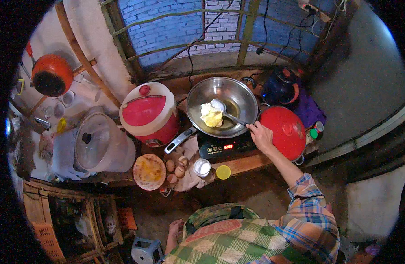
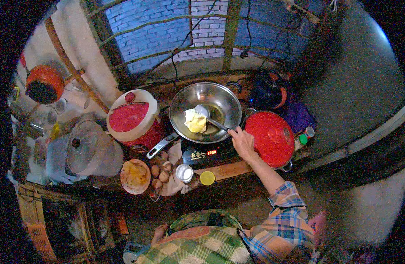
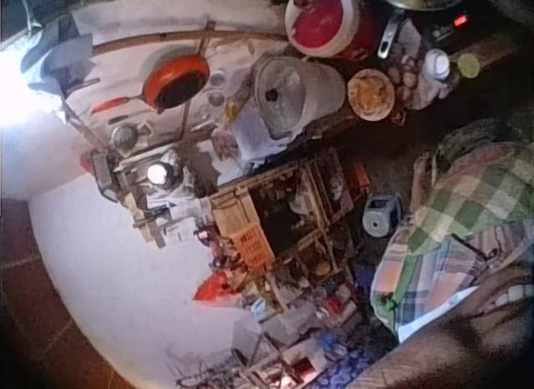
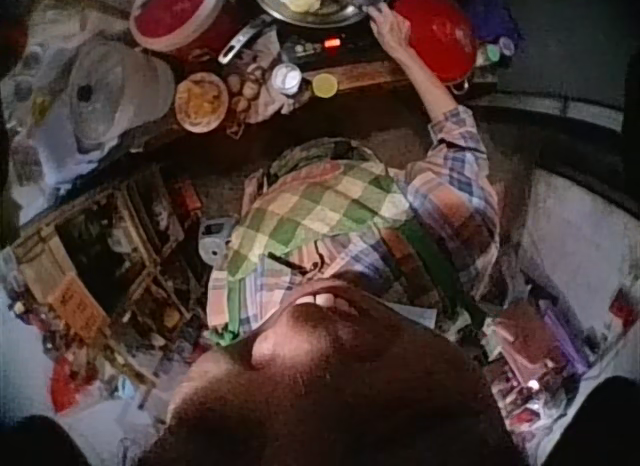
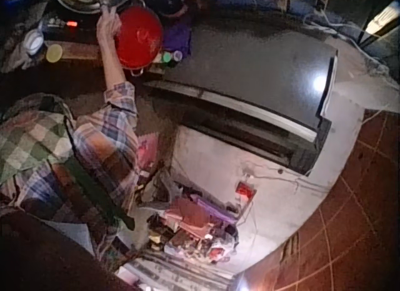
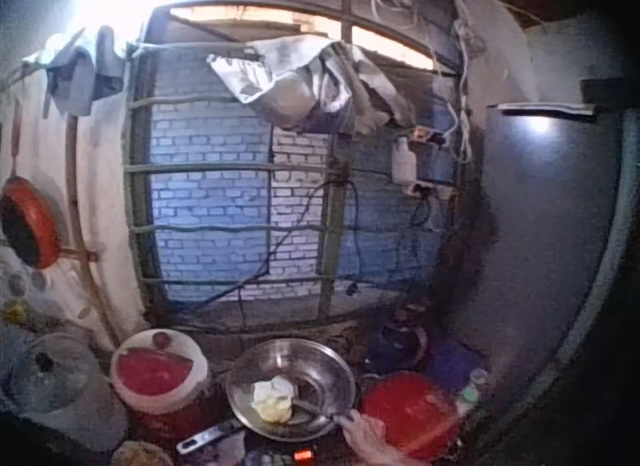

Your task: The person cracks an egg into a pan with hot oil on an induction cooktop and uses a spatula to stir and flip the egg while it cooks. The person also handles a small container of seasoning.

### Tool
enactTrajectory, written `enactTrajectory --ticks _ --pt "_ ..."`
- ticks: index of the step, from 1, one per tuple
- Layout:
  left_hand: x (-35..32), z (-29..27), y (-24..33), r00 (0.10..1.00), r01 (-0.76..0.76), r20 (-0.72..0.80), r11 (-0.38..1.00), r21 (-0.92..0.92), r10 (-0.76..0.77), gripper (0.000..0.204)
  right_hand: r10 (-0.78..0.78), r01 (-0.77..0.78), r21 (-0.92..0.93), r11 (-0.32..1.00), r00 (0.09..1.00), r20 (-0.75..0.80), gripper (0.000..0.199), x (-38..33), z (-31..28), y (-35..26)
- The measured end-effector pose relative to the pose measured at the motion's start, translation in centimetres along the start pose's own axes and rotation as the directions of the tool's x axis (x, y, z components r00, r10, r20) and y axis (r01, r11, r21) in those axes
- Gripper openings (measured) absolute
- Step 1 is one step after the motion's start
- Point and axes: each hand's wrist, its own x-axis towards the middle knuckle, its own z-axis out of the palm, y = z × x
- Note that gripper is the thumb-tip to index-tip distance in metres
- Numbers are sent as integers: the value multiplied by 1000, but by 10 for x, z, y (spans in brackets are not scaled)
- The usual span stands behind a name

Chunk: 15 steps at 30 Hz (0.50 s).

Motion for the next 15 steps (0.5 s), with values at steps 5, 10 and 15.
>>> enactTrajectory --ticks 5,10,15 --pt "22 -10 -14 992 -62 99 993 -100 72 19 -151 122 -272 954 985 -86 36 20 -24 9" --pt "25 -9 -4 966 -205 118 961 -186 229 20 -91 97 -306 947 995 33 25 46 -65 43" --pt "33 -9 -8 980 -117 136 970 -211 147 23 -33 108 -192 975 934 357 27 71 -127 41"
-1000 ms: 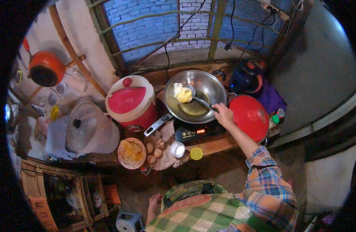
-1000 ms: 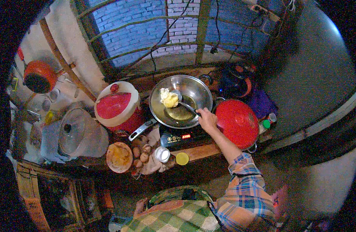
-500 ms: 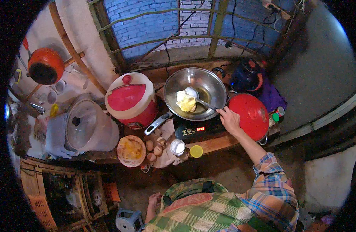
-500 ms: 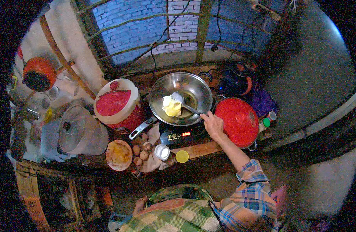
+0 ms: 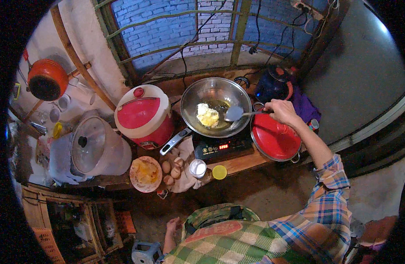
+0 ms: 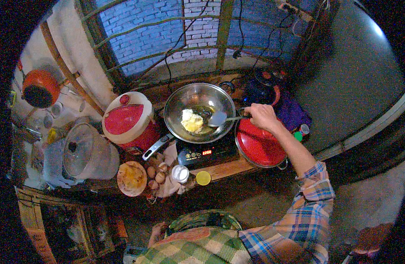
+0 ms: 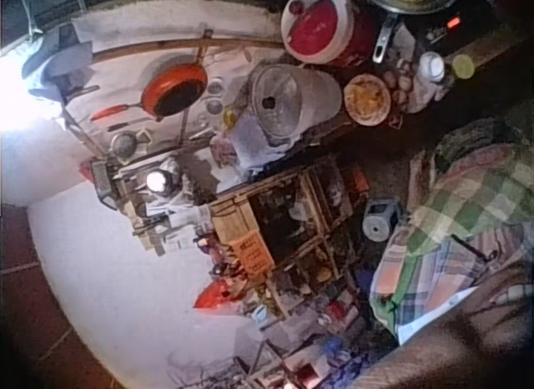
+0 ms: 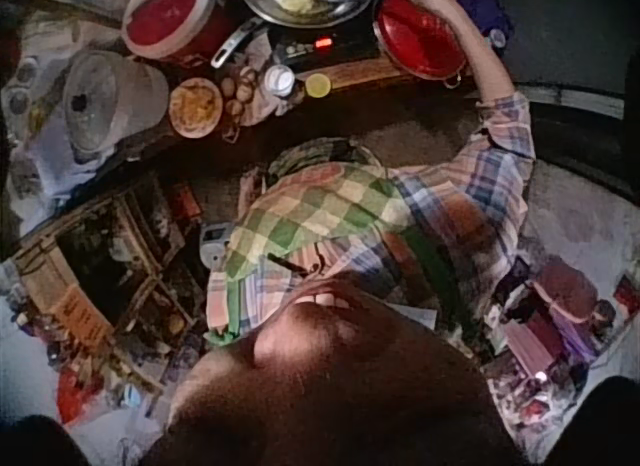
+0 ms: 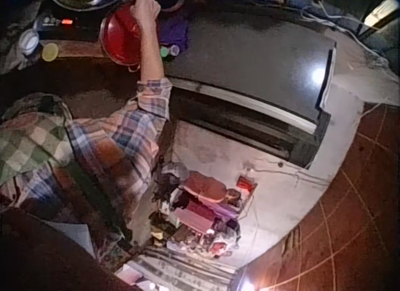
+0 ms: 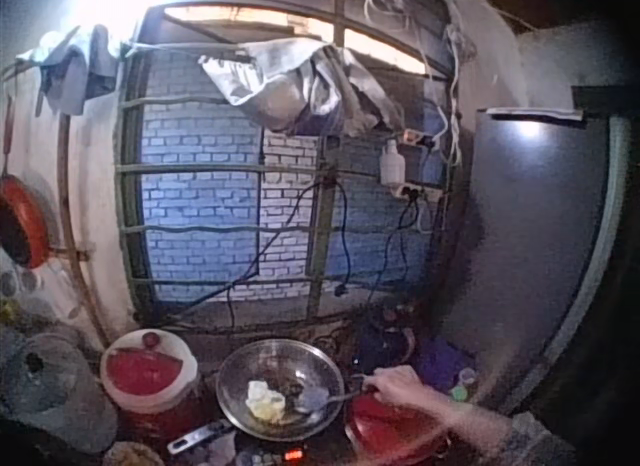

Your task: The person cracks an egg into a pan with hot oil on an induction cooktop and uses a spatula to stir and flip the egg while it cooks. The person also handles a small container of seasoning.

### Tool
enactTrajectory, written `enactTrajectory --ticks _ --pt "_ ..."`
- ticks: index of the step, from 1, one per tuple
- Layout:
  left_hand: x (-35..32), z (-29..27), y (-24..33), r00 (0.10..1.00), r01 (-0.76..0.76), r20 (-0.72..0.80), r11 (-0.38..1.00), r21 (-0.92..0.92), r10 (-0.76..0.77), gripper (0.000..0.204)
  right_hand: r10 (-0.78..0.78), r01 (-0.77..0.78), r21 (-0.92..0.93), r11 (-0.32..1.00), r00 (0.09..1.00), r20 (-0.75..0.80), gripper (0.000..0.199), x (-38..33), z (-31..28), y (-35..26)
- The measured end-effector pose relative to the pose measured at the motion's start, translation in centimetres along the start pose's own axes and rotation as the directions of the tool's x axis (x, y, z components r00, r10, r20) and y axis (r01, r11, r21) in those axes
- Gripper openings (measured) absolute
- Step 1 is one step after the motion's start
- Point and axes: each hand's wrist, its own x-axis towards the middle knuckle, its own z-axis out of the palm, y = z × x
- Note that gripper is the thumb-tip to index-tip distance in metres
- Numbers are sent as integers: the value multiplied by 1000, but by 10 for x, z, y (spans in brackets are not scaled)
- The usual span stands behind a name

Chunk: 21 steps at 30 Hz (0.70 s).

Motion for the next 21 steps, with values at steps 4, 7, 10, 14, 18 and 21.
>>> enactTrajectory --ticks 4,7,10,14,18,21 --pt "21 -1 -21 999 -31 -31 1000 -2 31 24 19 -26 23 999 969 248 28 5 -7 -12" --pt "37 -8 -50 999 -44 -32 996 -71 42 24 -35 2 163 987 980 198 27 1 19 -25" --pt "29 -1 -40 999 -12 -43 999 30 14 23 55 -68 277 958 997 53 26 -20 64 -41" --pt "5 2 -26 999 0 -37 999 47 2 22 246 -207 383 900 968 -56 26 -26 107 -78" --pt "12 -12 -38 995 76 -58 996 -50 -79 22 288 -204 427 881 947 -143 25 4 126 -104" --pt "21 -17 -28 984 121 -132 993 -9 -121 21 315 -192 423 886 918 -243 25 20 134 -93"
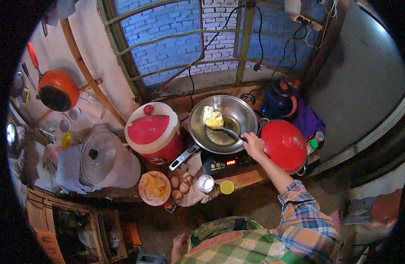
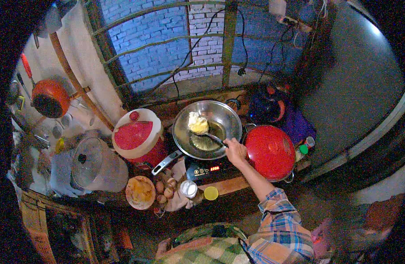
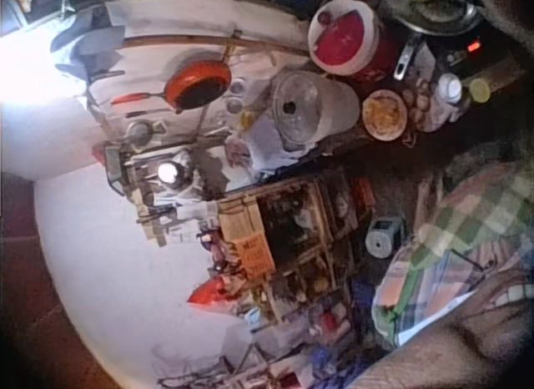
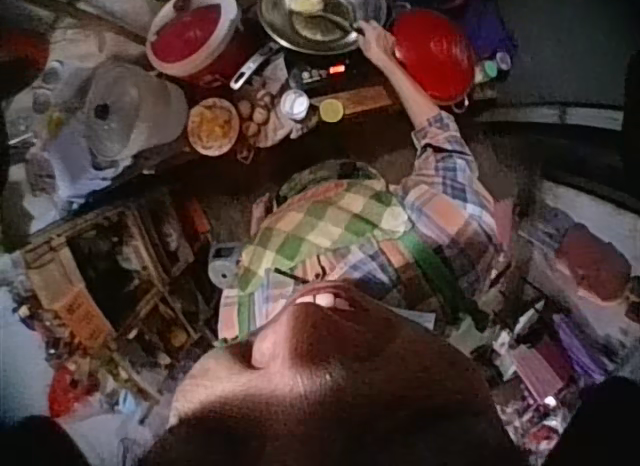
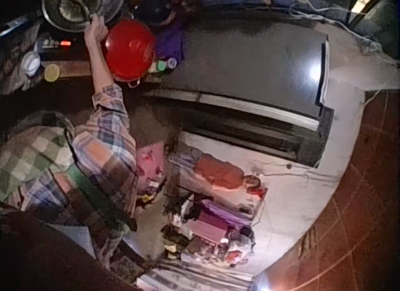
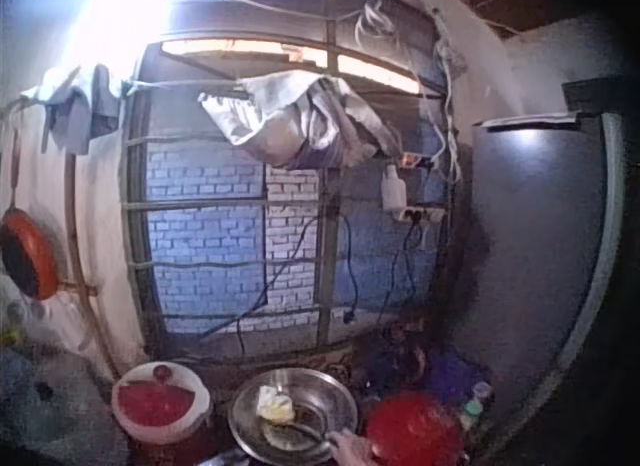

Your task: The person cracks an egg into a pan with hot oil on an induction cooktop and uses a spatula to stir and flip the egg while it cooks. The person also handles a small container of seasoning.

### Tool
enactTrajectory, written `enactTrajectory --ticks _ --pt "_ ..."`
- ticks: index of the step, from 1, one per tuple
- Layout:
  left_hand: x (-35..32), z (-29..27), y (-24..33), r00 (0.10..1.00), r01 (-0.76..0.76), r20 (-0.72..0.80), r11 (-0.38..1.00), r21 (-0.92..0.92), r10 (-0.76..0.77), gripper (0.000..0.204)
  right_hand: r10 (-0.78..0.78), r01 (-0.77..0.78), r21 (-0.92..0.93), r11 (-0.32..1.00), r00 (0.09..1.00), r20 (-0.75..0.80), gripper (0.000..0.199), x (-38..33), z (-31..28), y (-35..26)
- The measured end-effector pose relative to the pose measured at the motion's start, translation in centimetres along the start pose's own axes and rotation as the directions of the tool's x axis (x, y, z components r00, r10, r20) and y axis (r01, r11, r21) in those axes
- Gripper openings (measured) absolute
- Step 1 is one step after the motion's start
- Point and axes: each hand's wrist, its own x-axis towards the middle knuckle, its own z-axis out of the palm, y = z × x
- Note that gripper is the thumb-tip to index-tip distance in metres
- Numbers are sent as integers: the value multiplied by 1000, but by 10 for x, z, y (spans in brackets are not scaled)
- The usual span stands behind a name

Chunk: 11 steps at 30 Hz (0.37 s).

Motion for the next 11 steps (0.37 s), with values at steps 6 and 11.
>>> enactTrajectory --ticks 6,11 --pt "-9 6 -7 991 28 -134 1000 -13 -30 23 -179 161 -142 977 977 -119 25 22 0 2" --pt "33 -2 -42 984 -156 90 987 43 151 32 -249 238 -174 956 968 -45 25 14 -3 -8"
